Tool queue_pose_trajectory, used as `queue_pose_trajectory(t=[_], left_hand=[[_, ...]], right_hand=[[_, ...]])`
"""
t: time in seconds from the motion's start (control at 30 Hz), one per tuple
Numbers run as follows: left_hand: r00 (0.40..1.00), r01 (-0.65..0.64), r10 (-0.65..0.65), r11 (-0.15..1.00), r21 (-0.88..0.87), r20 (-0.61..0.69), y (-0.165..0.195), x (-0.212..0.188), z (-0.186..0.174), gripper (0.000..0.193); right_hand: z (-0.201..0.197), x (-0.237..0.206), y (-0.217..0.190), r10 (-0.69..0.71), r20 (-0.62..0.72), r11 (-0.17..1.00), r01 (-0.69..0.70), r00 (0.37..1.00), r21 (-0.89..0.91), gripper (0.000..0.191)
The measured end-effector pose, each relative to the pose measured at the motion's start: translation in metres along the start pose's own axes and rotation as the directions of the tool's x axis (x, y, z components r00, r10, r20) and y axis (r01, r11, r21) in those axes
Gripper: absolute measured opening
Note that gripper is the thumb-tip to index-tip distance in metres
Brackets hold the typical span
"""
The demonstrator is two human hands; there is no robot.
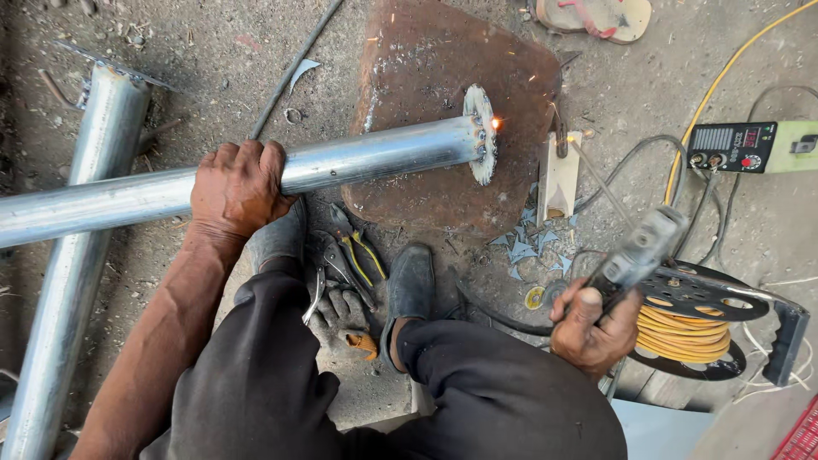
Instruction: The person welds a circular metal flange onto the end of a cylindrical metal pipe using a handheld welding torch. They hold the pipe steady with one hand and guide the torch around the joint with the other, producing sparks and smoke. After finishing one pipe, they set it aside and pick up another pipe to repeat the welding process.
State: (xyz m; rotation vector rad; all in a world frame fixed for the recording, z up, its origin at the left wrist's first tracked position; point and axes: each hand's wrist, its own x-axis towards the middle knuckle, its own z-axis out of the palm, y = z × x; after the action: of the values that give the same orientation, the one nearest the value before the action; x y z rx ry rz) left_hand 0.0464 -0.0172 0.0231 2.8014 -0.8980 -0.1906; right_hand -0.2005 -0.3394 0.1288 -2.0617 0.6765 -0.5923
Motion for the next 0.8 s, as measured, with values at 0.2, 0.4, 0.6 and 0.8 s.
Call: queue_pose_trajectory(t=[0.2, 0.4, 0.6, 0.8], left_hand=[[0.997, 0.041, -0.03, 0.986, -0.159, 0.067, -0.008, -0.002, 0.012, 0.064], [0.944, 0.008, 0.023, 0.996, -0.093, 0.328, 0.0, 0.011, -0.005, 0.06], [0.977, 0.034, -0.039, 0.999, 0.028, 0.209, 0.01, 0.008, -0.051, 0.07], [0.987, -0.013, 0.017, 1.0, 0.026, -0.157, 0.022, 0.004, -0.129, 0.069]], right_hand=[[-0.015, -0.017, -0.011, 0.166, -0.13, 0.984, -0.155, 0.978, 0.087, 0.045], [-0.048, -0.028, -0.002, 0.187, -0.266, 0.979, -0.156, 0.946, 0.135, 0.043], [-0.077, -0.045, 0.011, 0.192, -0.434, 0.979, -0.138, 0.88, 0.152, 0.039], [-0.095, -0.043, 0.005, 0.116, -0.517, 0.965, 0.027, 0.848, 0.26, 0.036]])
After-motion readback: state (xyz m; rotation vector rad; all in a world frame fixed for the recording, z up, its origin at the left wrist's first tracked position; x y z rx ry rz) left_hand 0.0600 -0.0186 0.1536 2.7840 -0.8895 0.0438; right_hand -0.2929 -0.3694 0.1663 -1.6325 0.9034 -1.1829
